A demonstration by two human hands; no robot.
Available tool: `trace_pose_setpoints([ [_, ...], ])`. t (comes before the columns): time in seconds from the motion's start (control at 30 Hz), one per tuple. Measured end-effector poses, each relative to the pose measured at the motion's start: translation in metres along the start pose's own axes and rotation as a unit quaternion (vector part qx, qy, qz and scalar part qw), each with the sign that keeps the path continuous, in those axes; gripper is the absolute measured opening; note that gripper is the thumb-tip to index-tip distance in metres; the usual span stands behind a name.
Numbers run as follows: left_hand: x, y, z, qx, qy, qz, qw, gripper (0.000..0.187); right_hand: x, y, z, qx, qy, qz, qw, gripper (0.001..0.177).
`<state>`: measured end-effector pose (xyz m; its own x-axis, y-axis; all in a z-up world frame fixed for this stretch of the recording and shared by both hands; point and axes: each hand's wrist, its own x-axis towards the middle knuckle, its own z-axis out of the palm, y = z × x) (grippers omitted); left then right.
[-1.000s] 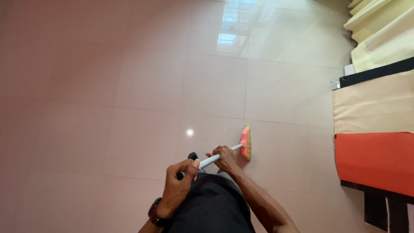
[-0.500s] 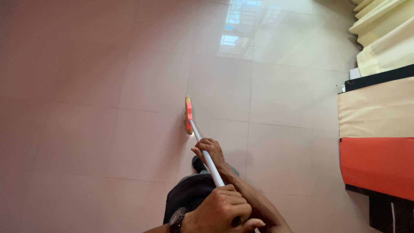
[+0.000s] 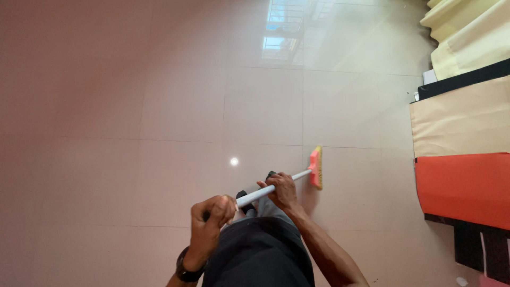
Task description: The person sweeps the tiled floor using a broom with a long handle, moving across the room and gathering dust into a pile.
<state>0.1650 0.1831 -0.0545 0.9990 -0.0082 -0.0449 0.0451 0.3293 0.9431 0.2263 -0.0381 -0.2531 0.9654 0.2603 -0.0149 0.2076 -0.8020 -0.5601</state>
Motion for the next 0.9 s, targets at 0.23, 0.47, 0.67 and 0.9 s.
trace_pose_setpoints([
  [0.23,0.005,-0.051,0.038,0.14,0.017,-0.123,0.982,0.047,-0.021,0.061,0.027,-0.017,0.016,0.075,0.997,0.039],
  [0.47,0.036,0.015,0.062,0.197,-0.052,-0.014,0.979,0.05,0.032,0.016,0.0,0.044,-0.011,0.073,0.996,0.033],
  [0.67,0.038,0.031,0.12,0.247,-0.159,0.158,0.943,0.06,0.061,-0.016,0.01,0.16,0.04,0.043,0.985,0.025],
  [0.9,0.052,0.006,0.145,0.308,-0.266,0.224,0.886,0.048,0.092,-0.021,-0.001,0.175,0.02,-0.048,0.983,0.028],
])
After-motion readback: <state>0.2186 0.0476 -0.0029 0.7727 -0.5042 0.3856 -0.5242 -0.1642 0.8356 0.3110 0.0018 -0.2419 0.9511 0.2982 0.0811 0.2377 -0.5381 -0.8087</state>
